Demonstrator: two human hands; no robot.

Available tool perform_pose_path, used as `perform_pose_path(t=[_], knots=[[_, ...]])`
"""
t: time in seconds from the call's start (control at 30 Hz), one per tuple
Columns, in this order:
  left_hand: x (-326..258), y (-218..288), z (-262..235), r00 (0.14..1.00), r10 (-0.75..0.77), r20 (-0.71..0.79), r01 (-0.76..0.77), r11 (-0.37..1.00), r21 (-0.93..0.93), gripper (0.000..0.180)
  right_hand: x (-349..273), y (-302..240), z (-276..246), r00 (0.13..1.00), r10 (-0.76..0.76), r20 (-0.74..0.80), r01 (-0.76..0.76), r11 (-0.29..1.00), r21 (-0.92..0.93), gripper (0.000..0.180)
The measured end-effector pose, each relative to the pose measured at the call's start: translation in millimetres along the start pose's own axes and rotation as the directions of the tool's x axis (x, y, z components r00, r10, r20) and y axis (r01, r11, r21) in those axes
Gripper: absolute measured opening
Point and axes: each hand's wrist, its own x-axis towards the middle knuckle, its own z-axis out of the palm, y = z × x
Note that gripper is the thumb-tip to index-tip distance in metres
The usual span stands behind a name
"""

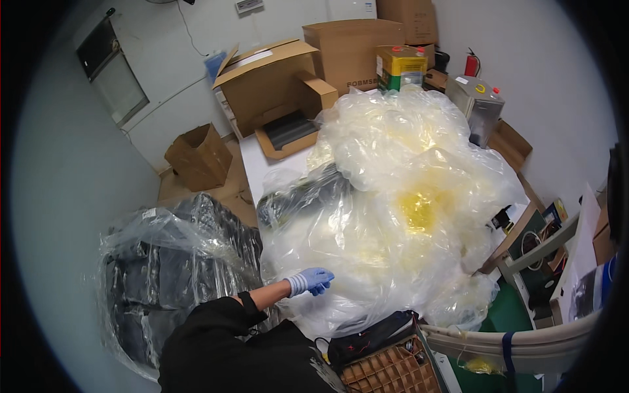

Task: The person inserts speakers into housings and places the assemblies into a cardboard tray. They then pull a large plastic bag of housings from a pallet, tear it open, and remove the housings one by one.

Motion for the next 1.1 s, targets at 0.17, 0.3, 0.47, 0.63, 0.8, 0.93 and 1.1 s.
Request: perform_pose_path(t=[0.17,0.3,0.47,0.63,0.8,0.93,1.1], knots=[[-8,14,24,0.998,0.056,0.027,-0.059,0.992,0.11,0.04,-77,-12,-73,1.0,-0.014,0.016,0.005,0.905,0.424,0.041],[33,1,18,0.88,0.41,-0.239,-0.238,0.817,0.525,0.044,-140,-9,-119,0.998,-0.061,0.03,0.021,0.692,0.722,0.042],[59,17,-26,0.715,0.498,-0.49,-0.087,0.759,0.645,0.05,-184,10,-153,0.991,-0.118,0.059,-0.021,0.301,0.954,0.044],[113,29,-66,0.561,0.703,-0.438,0.234,0.372,0.898,0.056,-223,32,-181,0.976,-0.209,0.054,-0.071,-0.073,0.995,0.045],[126,-7,-145,0.291,0.714,-0.637,0.436,0.494,0.752,0.057,-252,129,86,0.744,-0.519,-0.421,0.391,0.849,-0.357,0.052],[66,33,-147,0.522,0.626,-0.58,0.285,0.513,0.81,0.051,-292,156,115,0.691,-0.567,-0.448,0.392,0.815,-0.427,0.056],[41,30,-185,0.479,0.598,-0.643,0.331,0.555,0.763,0.049,-304,168,117,0.726,-0.586,-0.361,0.383,0.779,-0.497,0.057]])
